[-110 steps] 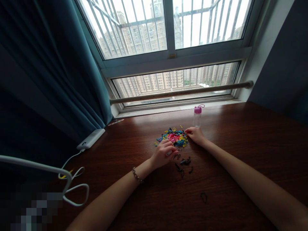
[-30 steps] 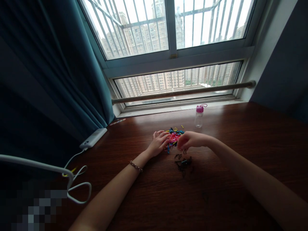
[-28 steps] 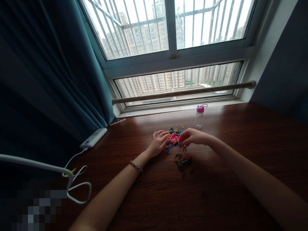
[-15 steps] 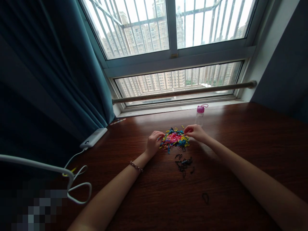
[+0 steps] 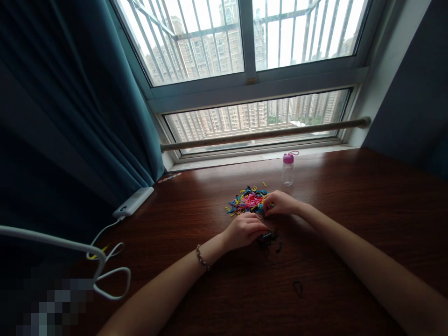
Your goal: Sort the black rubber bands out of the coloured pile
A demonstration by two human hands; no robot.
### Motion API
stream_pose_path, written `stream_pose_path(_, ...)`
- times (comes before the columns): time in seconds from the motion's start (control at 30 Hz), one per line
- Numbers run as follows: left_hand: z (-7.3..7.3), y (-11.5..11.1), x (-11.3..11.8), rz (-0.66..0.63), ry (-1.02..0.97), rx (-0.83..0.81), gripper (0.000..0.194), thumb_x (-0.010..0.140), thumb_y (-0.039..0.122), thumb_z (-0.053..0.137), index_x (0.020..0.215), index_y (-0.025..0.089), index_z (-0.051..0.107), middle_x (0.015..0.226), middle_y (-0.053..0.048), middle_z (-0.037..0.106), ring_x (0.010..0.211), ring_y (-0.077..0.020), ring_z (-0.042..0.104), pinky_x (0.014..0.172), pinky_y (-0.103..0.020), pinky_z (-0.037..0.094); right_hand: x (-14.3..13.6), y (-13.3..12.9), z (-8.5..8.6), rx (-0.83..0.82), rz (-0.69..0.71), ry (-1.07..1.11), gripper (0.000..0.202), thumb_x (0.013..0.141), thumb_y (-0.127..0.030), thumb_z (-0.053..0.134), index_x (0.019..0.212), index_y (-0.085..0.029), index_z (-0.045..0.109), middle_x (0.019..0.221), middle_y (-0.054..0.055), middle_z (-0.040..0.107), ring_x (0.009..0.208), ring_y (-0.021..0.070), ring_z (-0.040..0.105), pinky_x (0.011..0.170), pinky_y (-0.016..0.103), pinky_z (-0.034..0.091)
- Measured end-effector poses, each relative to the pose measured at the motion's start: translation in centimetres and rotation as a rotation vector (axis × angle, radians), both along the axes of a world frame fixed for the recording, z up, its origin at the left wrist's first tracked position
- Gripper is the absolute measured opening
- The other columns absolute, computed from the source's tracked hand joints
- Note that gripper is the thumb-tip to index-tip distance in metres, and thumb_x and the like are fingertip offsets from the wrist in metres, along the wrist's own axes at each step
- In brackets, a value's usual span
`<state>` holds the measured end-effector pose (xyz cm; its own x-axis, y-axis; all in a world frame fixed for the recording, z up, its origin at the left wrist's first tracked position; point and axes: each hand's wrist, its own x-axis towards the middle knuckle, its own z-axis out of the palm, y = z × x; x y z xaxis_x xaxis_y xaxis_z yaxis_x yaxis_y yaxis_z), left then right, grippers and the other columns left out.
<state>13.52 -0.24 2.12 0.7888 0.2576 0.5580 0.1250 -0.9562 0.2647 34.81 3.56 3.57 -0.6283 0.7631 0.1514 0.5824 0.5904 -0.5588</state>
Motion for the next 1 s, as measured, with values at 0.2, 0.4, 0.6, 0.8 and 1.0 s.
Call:
stream_pose_path(0.2,0.6,0.8,-1.0,0.081,-0.025,0.050,0.017,0.082,0.027,0.051,0.085,0.017,0.064,0.070,-0.004,0.064,0.067,-0.0136,0.057,0.068,-0.028,0.045,0.8,0.3,0.6,-0.142,-0.016,0.109,0.026,0.064,-0.038,0.068,0.072,-0.014,0.069,0.063,0.000,0.061,0.058,0.0122,0.050,0.053,0.022,0.034)
stream_pose_path(0.4,0.1,5.1,-3.7,0.600,-0.274,-0.039,0.017,0.084,0.027,0.047,0.086,0.017,0.061,0.080,-0.005,0.062,0.079,-0.0168,0.056,0.075,-0.032,0.045,0.0,-0.7,1.9,-0.335,0.152,0.177,0.036,0.062,-0.044,0.068,0.081,-0.013,0.070,0.070,0.002,0.064,0.062,0.0128,0.053,0.055,0.022,0.038)
stream_pose_path(0.6,-1.3,8.6,-5.2,0.689,-0.130,-0.185,0.023,0.085,0.029,0.043,0.094,0.019,0.062,0.100,-0.006,0.063,0.102,-0.0186,0.052,0.094,-0.037,0.038,1.3,-0.2,1.2,0.263,-0.593,0.444,0.043,0.079,-0.051,0.048,0.059,-0.014,0.058,0.053,0.001,0.051,0.052,0.0119,0.045,0.052,0.025,0.033)
stream_pose_path(0.8,-1.9,8.9,-4.7,0.747,0.121,-0.341,0.031,0.087,0.034,0.035,0.104,0.026,0.059,0.120,-0.002,0.056,0.124,-0.0242,0.034,0.101,-0.057,0.018,4.9,2.4,-2.6,0.614,-1.163,0.430,0.048,0.071,-0.051,0.057,0.099,-0.013,0.049,0.088,0.011,0.058,0.075,0.0229,0.053,0.069,0.034,0.041)
stream_pose_path(1.0,-1.7,8.8,-4.6,0.734,0.184,-0.371,0.035,0.089,0.038,0.029,0.106,0.028,0.058,0.123,-0.001,0.053,0.126,-0.0239,0.031,0.099,-0.063,0.009,5.7,5.2,-6.4,0.526,-0.957,0.310,0.078,0.067,-0.040,0.063,0.126,-0.011,0.023,0.119,0.020,0.047,0.108,0.0331,0.042,0.090,0.046,0.036)
